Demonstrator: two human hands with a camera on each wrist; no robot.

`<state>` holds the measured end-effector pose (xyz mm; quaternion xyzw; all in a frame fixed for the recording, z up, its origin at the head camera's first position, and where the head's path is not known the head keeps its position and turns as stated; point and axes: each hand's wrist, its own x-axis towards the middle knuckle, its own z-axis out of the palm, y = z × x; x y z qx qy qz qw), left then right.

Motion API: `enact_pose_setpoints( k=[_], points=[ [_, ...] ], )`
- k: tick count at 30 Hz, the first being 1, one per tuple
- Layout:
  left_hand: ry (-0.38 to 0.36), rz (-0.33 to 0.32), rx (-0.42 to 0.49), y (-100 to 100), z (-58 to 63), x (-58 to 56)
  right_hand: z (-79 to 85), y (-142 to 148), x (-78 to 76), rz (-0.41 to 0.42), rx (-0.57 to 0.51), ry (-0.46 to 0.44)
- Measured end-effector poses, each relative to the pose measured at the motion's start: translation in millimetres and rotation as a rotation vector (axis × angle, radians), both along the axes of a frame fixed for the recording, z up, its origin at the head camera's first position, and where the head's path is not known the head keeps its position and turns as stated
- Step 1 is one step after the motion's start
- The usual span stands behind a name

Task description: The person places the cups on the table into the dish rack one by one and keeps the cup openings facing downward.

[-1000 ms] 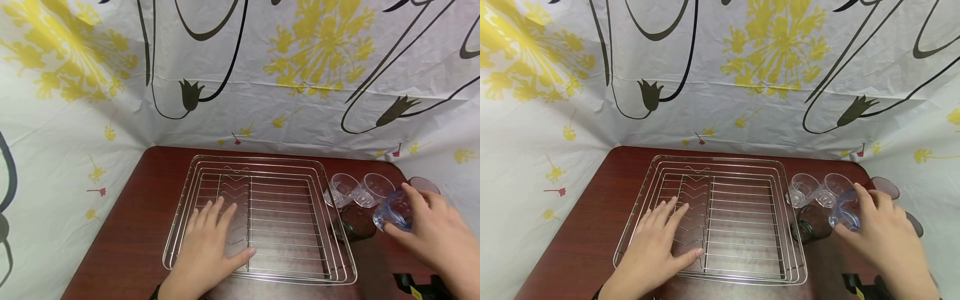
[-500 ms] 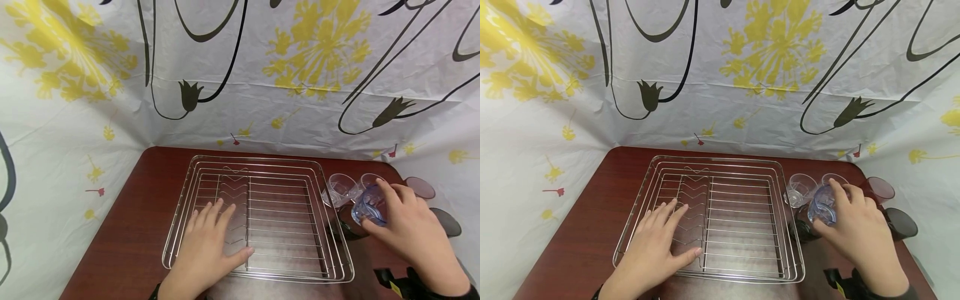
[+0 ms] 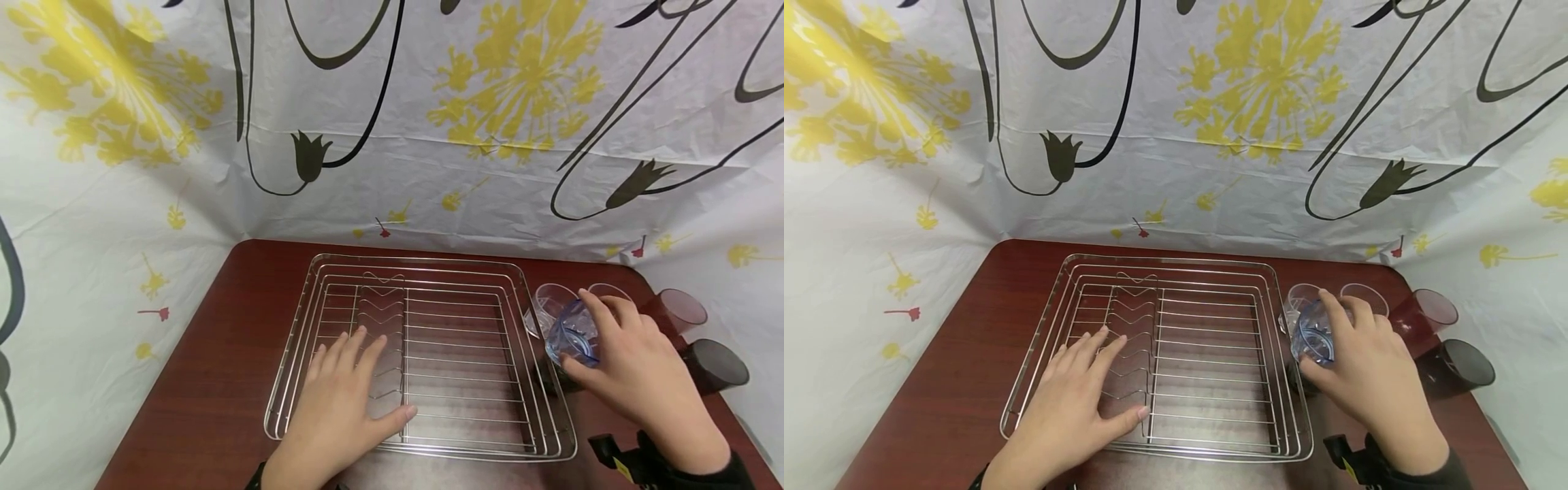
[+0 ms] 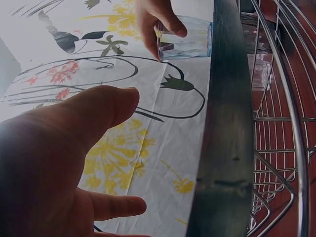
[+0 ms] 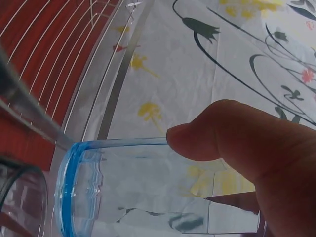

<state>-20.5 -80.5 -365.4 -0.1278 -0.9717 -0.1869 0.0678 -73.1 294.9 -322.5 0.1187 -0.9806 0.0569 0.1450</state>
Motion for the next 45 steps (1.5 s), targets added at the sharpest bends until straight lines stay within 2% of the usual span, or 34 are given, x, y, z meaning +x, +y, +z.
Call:
enact_pose_setpoints(
  k=[9, 25, 34, 45],
  points=[
    [0.011, 0.001, 0.003, -0.3, -0.5, 1.5, 3.5, -10.2, -0.9, 0.049, 0.007, 0.021],
    [0.011, -0.006, -0.009, 1.3, -1.9, 2.0, 5.8, -35.1, 0.8, 0.079, 0.008, -0.024],
    [-0.018, -0.004, -0.017, 2.8, 1.0, 1.1, 7.3, -46.2, 0.7, 0.122, -0.001, -0.007],
    [-0.027, -0.048, -0.01, 15.1, 1.6, -0.9, 4.5, -54.9, 1.8, 0.179, -0.011, 0.017]
  ],
)
